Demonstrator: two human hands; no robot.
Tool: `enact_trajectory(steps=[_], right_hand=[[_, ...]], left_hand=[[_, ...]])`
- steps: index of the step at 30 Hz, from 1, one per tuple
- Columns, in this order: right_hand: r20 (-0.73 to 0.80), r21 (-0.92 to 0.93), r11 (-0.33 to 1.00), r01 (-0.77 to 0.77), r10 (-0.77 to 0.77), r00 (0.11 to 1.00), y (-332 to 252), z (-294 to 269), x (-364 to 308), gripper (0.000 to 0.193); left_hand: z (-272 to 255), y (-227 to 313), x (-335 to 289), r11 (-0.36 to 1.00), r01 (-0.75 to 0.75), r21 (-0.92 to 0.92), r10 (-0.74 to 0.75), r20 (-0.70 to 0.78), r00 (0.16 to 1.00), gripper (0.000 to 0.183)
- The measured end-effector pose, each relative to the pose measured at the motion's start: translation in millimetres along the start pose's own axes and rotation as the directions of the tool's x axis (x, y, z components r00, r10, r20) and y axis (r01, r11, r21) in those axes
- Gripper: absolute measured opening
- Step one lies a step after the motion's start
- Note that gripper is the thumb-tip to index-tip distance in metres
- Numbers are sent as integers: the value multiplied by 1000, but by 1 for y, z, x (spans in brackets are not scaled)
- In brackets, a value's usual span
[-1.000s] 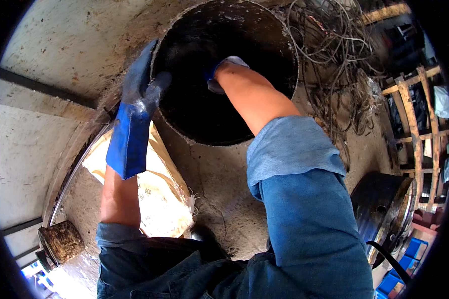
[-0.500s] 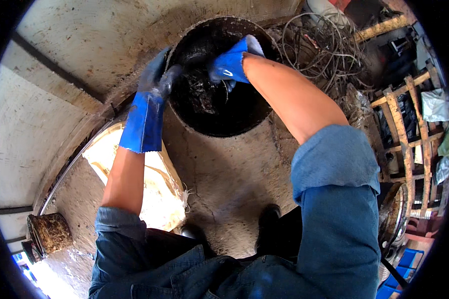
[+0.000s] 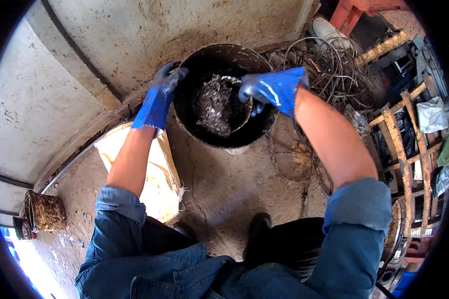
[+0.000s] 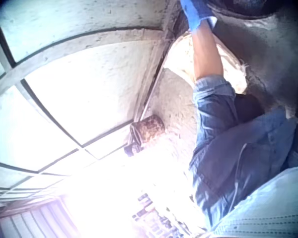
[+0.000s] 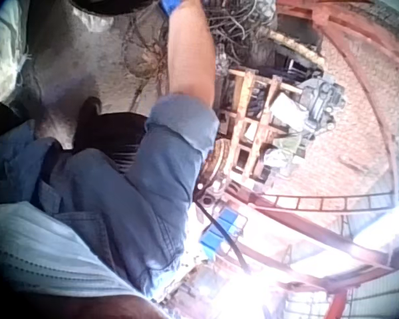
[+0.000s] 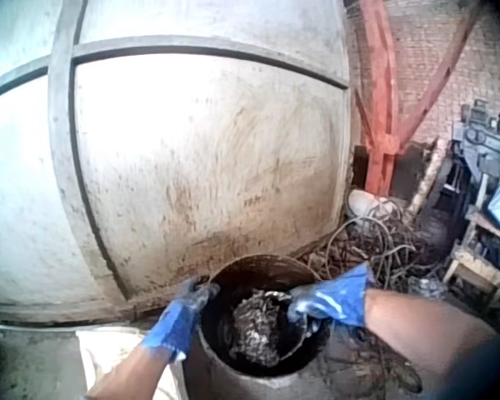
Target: The person uses a piece of insulation-like material to wipe a dark, viscous substance from a concrete floor, then places the soiled material into a paper bag.
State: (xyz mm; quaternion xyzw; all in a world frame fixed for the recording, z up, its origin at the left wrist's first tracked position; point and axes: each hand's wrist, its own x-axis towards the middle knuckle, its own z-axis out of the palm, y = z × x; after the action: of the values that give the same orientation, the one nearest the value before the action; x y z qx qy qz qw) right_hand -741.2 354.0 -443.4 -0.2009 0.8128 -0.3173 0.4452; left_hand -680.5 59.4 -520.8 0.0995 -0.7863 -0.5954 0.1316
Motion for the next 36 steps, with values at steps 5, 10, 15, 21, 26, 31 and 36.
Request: enact_trajectory(steps=[5,10,15,21,26,31,36], right_hand=[[-201,103,994,25,-4,980,3,-42,-75,31],[-301,163,932,324,-265,916,16,-58,-114,35],[-407,674,721,160,181,895,33,-45,-81,20],[-442,771,524,363,28,897,16,-15,-79,27],[-434,747,554,367,-12,901,-20,27,-72,32],[-358,740,581,339,-86,930,-62,92,-44,37],[-114,844,517,142,-85,990,-91,142,-16,28]], left_hand=[[15,-20,-7,976,5,-216,-4,6,1000,47],[-13,-57,-1,921,167,-352,-171,21,985,53],[-20,-35,-42,912,238,-335,-169,222,960,56],[-81,-19,-85,845,136,517,-135,-41,990,63],[-97,-139,-189,604,48,795,-111,24,994,87],[-48,-133,-255,351,327,878,-533,-100,840,116],[-45,-176,-259,385,413,825,-511,-182,840,106]])
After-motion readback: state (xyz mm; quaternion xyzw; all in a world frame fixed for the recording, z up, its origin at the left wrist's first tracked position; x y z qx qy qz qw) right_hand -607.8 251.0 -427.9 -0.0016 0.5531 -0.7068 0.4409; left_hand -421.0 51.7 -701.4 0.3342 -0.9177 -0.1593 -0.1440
